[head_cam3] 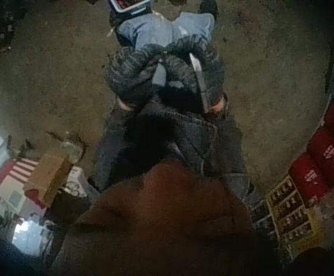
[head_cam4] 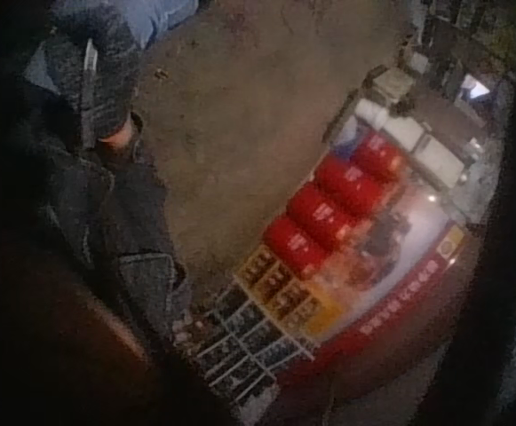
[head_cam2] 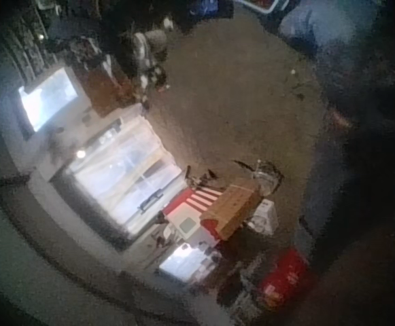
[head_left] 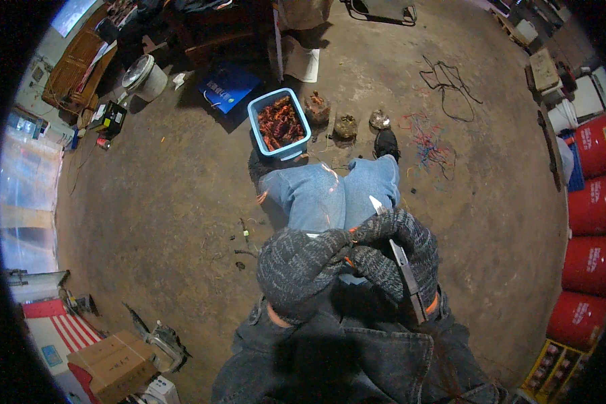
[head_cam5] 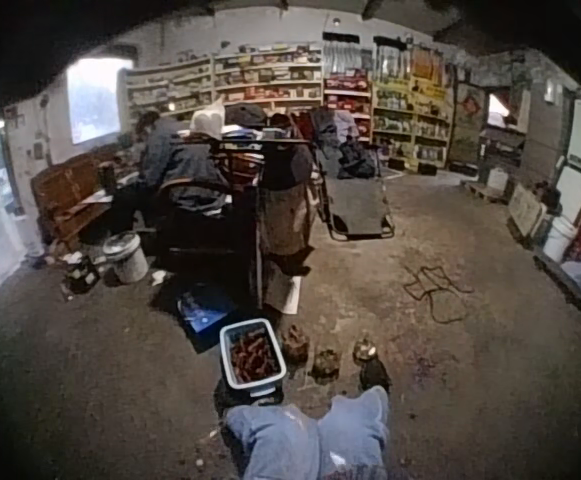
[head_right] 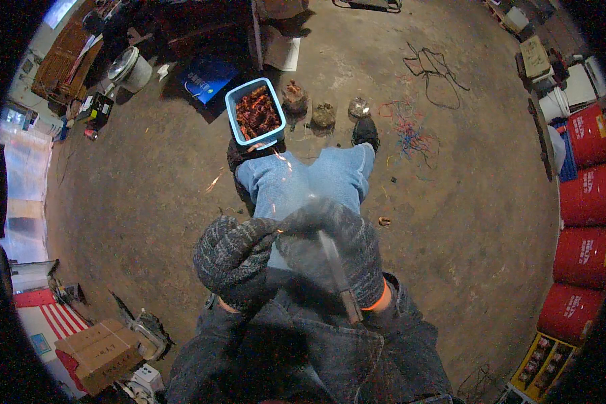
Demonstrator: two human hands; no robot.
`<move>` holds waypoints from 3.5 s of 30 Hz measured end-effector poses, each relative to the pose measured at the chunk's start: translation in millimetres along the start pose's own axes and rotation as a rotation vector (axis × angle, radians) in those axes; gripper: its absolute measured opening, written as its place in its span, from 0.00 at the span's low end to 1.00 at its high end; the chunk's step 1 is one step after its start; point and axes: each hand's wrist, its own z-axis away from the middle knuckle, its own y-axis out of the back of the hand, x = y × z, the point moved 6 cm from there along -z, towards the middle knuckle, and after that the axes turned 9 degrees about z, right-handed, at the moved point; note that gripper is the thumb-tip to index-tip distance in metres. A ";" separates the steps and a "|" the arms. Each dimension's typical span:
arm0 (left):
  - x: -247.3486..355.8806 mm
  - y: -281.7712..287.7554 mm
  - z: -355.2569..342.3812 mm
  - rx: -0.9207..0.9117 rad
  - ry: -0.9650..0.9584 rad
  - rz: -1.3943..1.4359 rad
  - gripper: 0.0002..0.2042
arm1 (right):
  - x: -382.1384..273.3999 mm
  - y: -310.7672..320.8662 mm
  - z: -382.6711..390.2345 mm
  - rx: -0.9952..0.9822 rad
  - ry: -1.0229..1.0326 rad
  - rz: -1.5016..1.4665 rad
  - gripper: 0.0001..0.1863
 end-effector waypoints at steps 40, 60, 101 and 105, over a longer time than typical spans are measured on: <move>-7.4 21.9 9.3 0.274 0.125 0.033 0.09 | -0.6 20.7 -2.1 0.423 0.124 -0.095 0.08; -7.7 20.1 12.7 0.310 0.108 0.060 0.07 | -32.2 -22.1 11.7 0.133 0.570 0.461 0.10; -20.2 11.1 -3.6 0.199 0.325 0.175 0.07 | 5.0 -18.6 -0.6 -0.189 0.131 0.006 0.11; -30.2 13.4 3.7 0.269 0.431 0.216 0.07 | -3.2 -32.6 4.1 -0.076 0.481 0.343 0.12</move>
